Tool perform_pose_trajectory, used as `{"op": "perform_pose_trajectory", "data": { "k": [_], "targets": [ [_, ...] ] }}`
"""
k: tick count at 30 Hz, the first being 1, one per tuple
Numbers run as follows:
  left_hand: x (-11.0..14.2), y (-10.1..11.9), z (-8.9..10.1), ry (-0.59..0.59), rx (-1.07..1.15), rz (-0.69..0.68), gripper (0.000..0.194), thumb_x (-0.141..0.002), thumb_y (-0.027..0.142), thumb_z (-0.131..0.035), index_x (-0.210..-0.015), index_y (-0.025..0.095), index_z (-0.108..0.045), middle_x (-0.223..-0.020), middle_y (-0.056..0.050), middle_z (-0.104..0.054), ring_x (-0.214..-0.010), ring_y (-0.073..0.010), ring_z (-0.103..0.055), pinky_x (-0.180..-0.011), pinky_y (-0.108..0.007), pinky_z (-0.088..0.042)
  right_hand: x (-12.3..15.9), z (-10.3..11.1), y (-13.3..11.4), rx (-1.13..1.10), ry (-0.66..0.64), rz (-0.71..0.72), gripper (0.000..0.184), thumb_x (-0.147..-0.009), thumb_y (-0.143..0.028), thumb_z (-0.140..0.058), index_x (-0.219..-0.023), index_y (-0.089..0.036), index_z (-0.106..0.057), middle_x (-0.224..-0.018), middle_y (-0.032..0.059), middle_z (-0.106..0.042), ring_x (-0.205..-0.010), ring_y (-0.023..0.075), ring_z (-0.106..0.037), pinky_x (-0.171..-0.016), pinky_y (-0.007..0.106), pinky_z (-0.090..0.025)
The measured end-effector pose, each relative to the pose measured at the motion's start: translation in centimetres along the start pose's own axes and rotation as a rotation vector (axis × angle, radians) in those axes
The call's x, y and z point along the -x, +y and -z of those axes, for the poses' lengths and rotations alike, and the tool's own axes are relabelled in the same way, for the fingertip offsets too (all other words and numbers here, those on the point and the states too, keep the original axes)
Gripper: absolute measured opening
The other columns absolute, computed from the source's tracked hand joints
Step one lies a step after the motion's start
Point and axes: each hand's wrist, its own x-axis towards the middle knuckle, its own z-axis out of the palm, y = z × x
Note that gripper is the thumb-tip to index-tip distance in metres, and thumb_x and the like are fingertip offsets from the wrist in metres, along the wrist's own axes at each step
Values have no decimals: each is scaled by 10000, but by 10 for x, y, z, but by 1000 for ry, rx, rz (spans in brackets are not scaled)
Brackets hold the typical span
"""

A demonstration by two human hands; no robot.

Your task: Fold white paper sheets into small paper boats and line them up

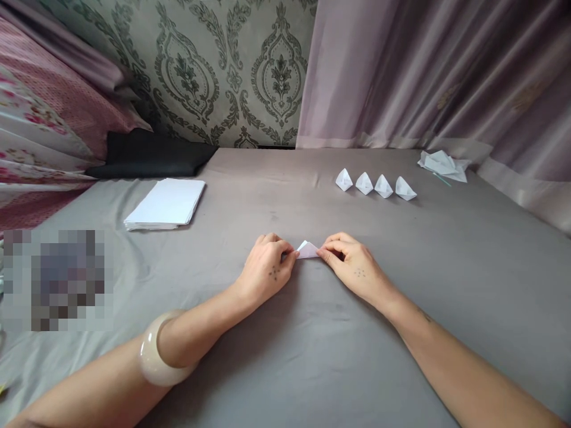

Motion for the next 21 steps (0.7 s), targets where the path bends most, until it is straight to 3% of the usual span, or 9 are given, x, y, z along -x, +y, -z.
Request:
{"op": "perform_pose_trajectory", "data": {
  "k": [8, 21],
  "targets": [
    [-5, 3, 2, -18, 38, 74, 187, -864, 281, -552, -780, 168, -675, -874, -74, -594, -891, -216, -525, -817, -348, -437, -5, -7, 3, 24, 25, -34, 195, -829, -339, -583, -710, -214, -675, -956, 10, -614, -638, 103, -542, -629, 274, -434],
    [-5, -1, -2, -19, 4, 50, 206, -856, 306, -567, -734, 168, -660, -874, -78, -577, -907, -231, -495, -820, -366, -445, -8, -4, 0, 7, -31, -78, 251, -823, -363, -584, -638, -204, -643, -957, 4, -598, -621, 95, -505, -642, 282, -417]
  ]
}}
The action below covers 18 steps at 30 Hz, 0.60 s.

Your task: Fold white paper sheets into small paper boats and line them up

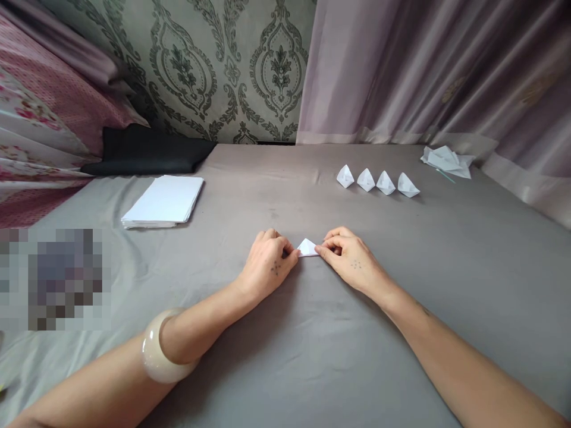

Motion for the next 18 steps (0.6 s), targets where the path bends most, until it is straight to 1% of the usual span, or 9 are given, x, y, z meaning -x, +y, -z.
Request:
{"op": "perform_pose_trajectory", "data": {
  "k": [7, 16, 18],
  "targets": [
    [-1, -4, -2, 27, -10, -34, 192, -848, 292, -580, -722, 168, -656, -908, -83, -552, -912, -231, -470, -824, -371, -447, -1, 1, -3, 5, -11, -44, 253, -804, -356, -596, -608, -201, -639, -968, 5, -598, -618, 94, -508, -643, 285, -410],
    [-2, -6, -6, 19, -18, -57, 201, -859, 291, -552, -708, 171, -610, -911, -75, -553, -901, -223, -477, -820, -361, -447, -6, 0, -1, 44, -32, -71, 258, -800, -368, -592, -613, -198, -638, -959, 15, -610, -657, 113, -530, -656, 287, -413],
    [-1, -4, -6, 33, -66, -68, 154, -866, 269, -535, -762, 173, -594, -912, -73, -552, -870, -218, -475, -802, -360, -449, -8, 0, -1, 54, -38, -68, 253, -790, -372, -600, -611, -197, -640, -956, 23, -617, -675, 124, -542, -662, 289, -413]
  ]
}}
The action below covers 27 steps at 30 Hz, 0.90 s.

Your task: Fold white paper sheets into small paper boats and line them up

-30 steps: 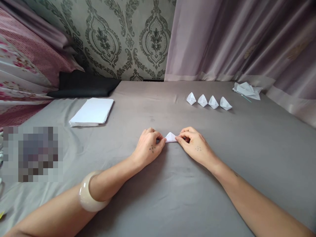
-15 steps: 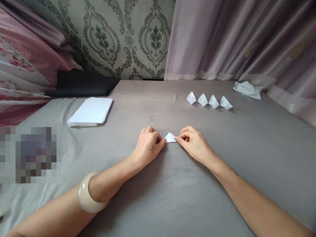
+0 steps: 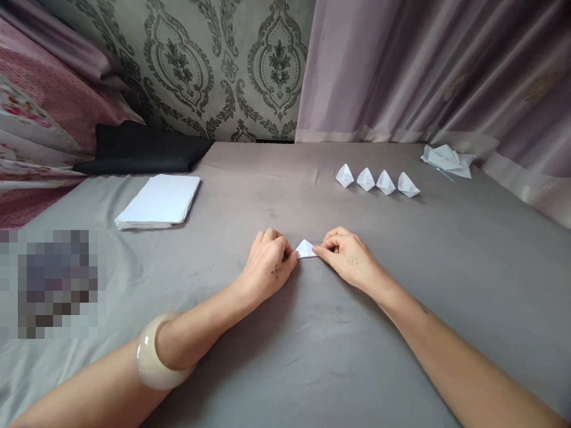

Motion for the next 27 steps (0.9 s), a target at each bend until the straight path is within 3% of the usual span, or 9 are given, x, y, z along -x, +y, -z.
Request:
{"op": "perform_pose_trajectory", "data": {
  "k": [2, 4, 7, 11, 14, 17, 21, 27],
  "targets": [
    [1, 3, 1, 15, -72, -81, 111, -884, 208, -483, -911, 176, -585, -979, -77, -556, -873, -215, -474, -808, -366, -443, -2, 1, 0, -4, -8, 9, 254, -782, -384, -605, -615, -196, -637, -946, 28, -623, -694, 135, -555, -668, 291, -416],
    [2, 7, 3, -27, -128, -234, 235, -900, 119, -391, -1053, 188, -557, -1040, -78, -557, -893, -207, -482, -830, -360, -436, -3, 3, 0, -15, -11, 19, 269, -777, -398, -609, -603, -193, -623, -923, 31, -628, -713, 145, -567, -671, 292, -419],
    [3, 11, 6, -138, -146, -376, 353, -907, 53, -294, -1078, 201, -565, -1019, -70, -572, -906, -192, -503, -821, -319, -442, -1, 11, 5, -103, -22, 43, 263, -796, -389, -590, -628, -193, -638, -894, 29, -647, -741, 150, -586, -686, 287, -430],
    [4, 12, 9, -155, -155, -367, 361, -914, 68, -301, -1099, 199, -582, -1014, -71, -585, -929, -194, -521, -793, -296, -454, 12, 17, 17, -248, 48, -6, 273, -880, -365, -481, -962, -205, -687, -791, 26, -672, -708, 152, -617, -638, 274, -458],
    [5, 12, 10, -159, -165, -368, 362, -918, 77, -309, -1119, 191, -587, -1015, -72, -592, -916, -194, -525, -783, -293, -456, 27, 12, 17, -55, 165, 182, 263, -876, -221, -458, -971, -218, -703, -951, 39, -680, -723, 135, -611, -687, 273, -462],
    [5, 14, 11, -161, -166, -354, 360, -924, 88, -316, -1126, 192, -595, -1010, -68, -597, -896, -189, -525, -780, -288, -458, 39, 6, 8, 196, 162, 330, 385, -857, -105, -415, -1082, -259, -688, -949, 30, -669, -837, 159, -597, -714, 274, -446],
    [6, 15, 12, -154, -165, -350, 373, -927, 89, -320, -1154, 194, -598, -1012, -64, -606, -881, -184, -527, -777, -286, -461, 46, 3, 1, 370, 169, 353, 425, -844, -77, -415, -1121, -272, -671, -929, 23, -653, -841, 163, -573, -629, 266, -415],
    [5, 12, 11, -145, -112, -337, 368, -940, 112, -324, -1129, 200, -627, -1008, -62, -616, -880, -182, -533, -770, -289, -468, 45, 2, 5, 408, 155, 346, 423, -846, -69, -405, -1112, -261, -672, -947, 37, -624, -860, 166, -558, -572, 262, -397]
  ]
}}
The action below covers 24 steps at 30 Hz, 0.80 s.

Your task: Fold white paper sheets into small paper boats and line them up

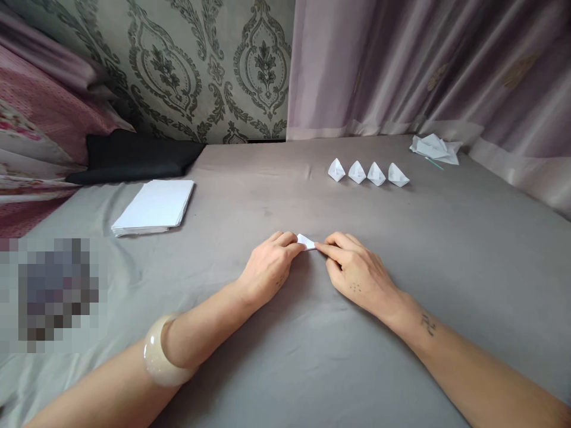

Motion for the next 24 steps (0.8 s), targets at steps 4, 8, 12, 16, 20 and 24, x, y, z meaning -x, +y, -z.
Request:
{"op": "perform_pose_trajectory", "data": {
  "k": [4, 8, 12, 16, 20, 24],
  "targets": [
    [1, -4, -3, 11, 32, -9, 380, -950, 128, -317, -1141, 213, -634, -1020, -63, -610, -897, -183, -527, -777, -293, -469, -1, -1, 1, 3, -38, 2, 405, -864, -89, -413, -1124, -260, -672, -971, 43, -610, -866, 172, -550, -576, 270, -405],
    [0, -11, -10, 60, 72, 12, 390, -955, 158, -329, -1134, 250, -664, -997, -61, -589, -882, -175, -525, -774, -295, -473, -2, 1, 1, 59, -48, 30, 385, -896, -111, -394, -1115, -245, -681, -930, 59, -602, -814, 181, -539, -585, 294, -414],
    [-2, -15, -13, 105, 120, 93, 357, -929, 163, -407, -1074, 273, -714, -936, -69, -559, -849, -174, -528, -756, -308, -477, -2, 1, -3, 8, 10, 106, 417, -856, -36, -372, -1116, -185, -662, -1002, 79, -610, -892, 199, -535, -759, 336, -476],
    [-3, -14, -11, 97, 187, 134, 359, -902, 149, -436, -1067, 285, -724, -911, -71, -549, -880, -185, -531, -781, -322, -474, -2, -3, -13, -103, 53, 163, 505, -831, -1, -337, -1264, -153, -549, -1138, 87, -597, -1021, 203, -525, -873, 335, -475],
    [-7, -17, -5, 110, 351, 219, 304, -854, 160, -480, -952, 248, -753, -860, -46, -570, -798, -157, -548, -736, -283, -462, -1, -5, -24, -22, -44, 139, 472, -860, -87, -373, -1308, -152, -505, -1115, 97, -596, -949, 218, -532, -794, 352, -489],
    [-13, -26, 5, 94, 665, 515, 219, -797, 237, -550, -914, 179, -726, -659, 13, -554, -556, -99, -459, -533, -220, -373, -1, -3, -30, 99, -70, 147, 422, -891, -175, -395, -1292, -159, -527, -1061, 108, -595, -882, 224, -529, -733, 353, -472]
  ]
}}
